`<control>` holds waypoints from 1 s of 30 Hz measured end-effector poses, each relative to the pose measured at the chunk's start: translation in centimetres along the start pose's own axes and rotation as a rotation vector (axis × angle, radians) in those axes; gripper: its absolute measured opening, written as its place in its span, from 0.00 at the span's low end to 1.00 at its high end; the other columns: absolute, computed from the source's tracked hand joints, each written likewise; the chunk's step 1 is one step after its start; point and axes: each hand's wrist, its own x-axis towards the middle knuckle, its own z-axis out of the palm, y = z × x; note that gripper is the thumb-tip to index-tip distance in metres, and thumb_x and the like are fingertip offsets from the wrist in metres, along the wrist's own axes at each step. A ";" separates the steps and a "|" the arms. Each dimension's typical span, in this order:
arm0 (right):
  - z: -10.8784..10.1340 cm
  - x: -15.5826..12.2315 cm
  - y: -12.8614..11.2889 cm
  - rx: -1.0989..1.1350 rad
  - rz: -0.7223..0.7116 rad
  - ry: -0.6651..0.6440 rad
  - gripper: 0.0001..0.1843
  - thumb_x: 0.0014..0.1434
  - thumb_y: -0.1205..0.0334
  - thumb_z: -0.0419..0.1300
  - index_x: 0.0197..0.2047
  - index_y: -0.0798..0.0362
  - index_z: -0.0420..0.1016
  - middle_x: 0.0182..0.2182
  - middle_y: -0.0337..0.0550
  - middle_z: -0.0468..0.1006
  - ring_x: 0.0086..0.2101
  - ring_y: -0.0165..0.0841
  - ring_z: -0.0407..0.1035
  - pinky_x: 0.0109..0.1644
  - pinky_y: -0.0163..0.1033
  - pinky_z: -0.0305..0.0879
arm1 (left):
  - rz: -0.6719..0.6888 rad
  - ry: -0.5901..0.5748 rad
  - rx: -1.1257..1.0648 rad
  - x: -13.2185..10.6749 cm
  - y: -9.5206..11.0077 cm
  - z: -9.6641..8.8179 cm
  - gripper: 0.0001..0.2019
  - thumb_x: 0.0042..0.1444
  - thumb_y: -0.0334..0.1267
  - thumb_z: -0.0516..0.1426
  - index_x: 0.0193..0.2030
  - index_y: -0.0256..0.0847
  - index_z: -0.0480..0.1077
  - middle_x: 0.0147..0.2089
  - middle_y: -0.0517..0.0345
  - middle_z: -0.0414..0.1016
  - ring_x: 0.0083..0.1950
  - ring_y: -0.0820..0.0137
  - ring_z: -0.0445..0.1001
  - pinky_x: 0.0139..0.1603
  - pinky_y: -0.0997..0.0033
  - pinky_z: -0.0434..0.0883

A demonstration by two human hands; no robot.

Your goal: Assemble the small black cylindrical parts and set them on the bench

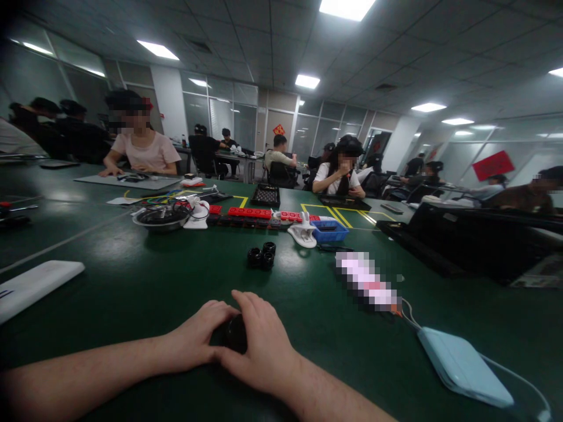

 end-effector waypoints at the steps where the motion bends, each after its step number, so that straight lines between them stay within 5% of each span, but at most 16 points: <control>1: 0.1 0.1 0.1 -0.005 0.017 -0.005 0.40 0.45 0.59 0.64 0.59 0.57 0.53 0.55 0.54 0.60 0.55 0.43 0.55 0.58 0.50 0.53 | 0.009 0.004 -0.005 0.0 0.0 0.0 0.22 0.47 0.51 0.59 0.43 0.38 0.66 0.40 0.53 0.70 0.41 0.59 0.67 0.46 0.60 0.61; 7: 0.1 0.1 0.1 0.042 -0.031 0.000 0.30 0.47 0.69 0.60 0.54 0.55 0.60 0.50 0.48 0.65 0.50 0.37 0.60 0.55 0.43 0.58 | -0.027 -0.011 0.010 -0.1 0.4 -0.2 0.17 0.46 0.41 0.59 0.43 0.40 0.66 0.43 0.55 0.70 0.43 0.60 0.66 0.45 0.62 0.61; 15: -0.6 -0.3 -0.3 0.119 -0.143 0.059 0.30 0.47 0.72 0.54 0.56 0.55 0.55 0.50 0.50 0.64 0.49 0.37 0.61 0.54 0.45 0.59 | -0.056 -0.012 0.001 0.1 0.8 -0.5 0.15 0.45 0.42 0.60 0.40 0.40 0.67 0.39 0.56 0.70 0.39 0.62 0.66 0.42 0.64 0.63; 23: -0.2 0.0 -0.1 0.005 -0.043 -0.020 0.36 0.46 0.68 0.59 0.58 0.61 0.54 0.55 0.54 0.60 0.55 0.41 0.53 0.59 0.46 0.50 | -0.011 0.012 -0.005 -0.1 -0.2 0.1 0.20 0.45 0.45 0.61 0.44 0.40 0.66 0.41 0.55 0.70 0.41 0.60 0.66 0.45 0.61 0.61; 30: -0.3 0.3 -0.2 -0.004 0.049 -0.047 0.23 0.48 0.65 0.63 0.48 0.56 0.66 0.43 0.47 0.71 0.42 0.38 0.65 0.48 0.43 0.62 | 0.010 0.004 0.007 0.0 0.1 0.0 0.15 0.46 0.41 0.60 0.40 0.40 0.66 0.38 0.57 0.69 0.39 0.63 0.66 0.43 0.64 0.61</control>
